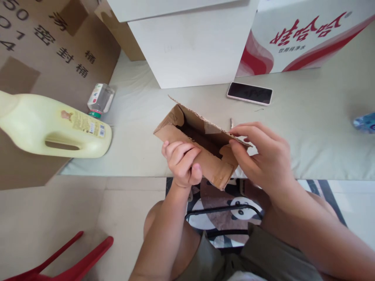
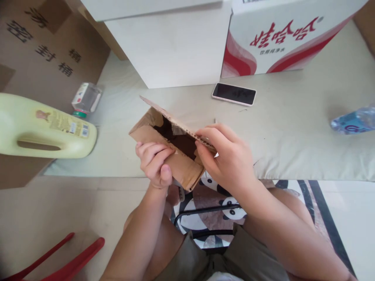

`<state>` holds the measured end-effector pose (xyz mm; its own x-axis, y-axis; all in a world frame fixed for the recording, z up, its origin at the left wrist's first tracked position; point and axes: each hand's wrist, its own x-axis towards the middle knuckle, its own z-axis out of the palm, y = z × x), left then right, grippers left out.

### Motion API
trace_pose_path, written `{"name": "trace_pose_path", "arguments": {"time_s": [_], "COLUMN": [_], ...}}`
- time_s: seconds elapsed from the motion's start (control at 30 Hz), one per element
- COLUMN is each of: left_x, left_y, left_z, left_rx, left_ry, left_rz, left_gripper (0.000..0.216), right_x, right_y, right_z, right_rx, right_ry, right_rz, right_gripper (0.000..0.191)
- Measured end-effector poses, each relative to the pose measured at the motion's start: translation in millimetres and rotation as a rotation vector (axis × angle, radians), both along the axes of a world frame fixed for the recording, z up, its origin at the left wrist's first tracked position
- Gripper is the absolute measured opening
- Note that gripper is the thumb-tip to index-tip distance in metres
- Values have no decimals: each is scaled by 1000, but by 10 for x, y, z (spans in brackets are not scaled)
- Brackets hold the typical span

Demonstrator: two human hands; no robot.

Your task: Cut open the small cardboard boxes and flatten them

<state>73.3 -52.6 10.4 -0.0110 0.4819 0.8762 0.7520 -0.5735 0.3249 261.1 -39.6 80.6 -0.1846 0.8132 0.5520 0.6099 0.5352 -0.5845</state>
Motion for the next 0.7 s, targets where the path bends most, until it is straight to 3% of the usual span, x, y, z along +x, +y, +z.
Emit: {"name": "trace_pose_path", "arguments": {"time_s": [0.07, 0.23, 0.4, 0.7], "left_x": [-1, -15, -21, 42], "left_y": [1, 10, 32, 44], "left_z": [2, 9, 99, 289], "left_rx": [-2, -18, -30, -193], "left_ry": [-1, 12, -39, 4], "left_rz": [0, 23, -16, -105], "left_gripper": [36, 39, 31, 45], "right_x": [19, 51, 33, 9], "right_y": [16, 42, 42, 35], "right_z": [-33, -96, -125, -182], "right_rx": [-39, -166, -183, -152], "right_ry": [20, 114, 159, 114], "right_rz": [34, 285, 285, 226], "right_gripper": [19, 26, 26, 28]}}
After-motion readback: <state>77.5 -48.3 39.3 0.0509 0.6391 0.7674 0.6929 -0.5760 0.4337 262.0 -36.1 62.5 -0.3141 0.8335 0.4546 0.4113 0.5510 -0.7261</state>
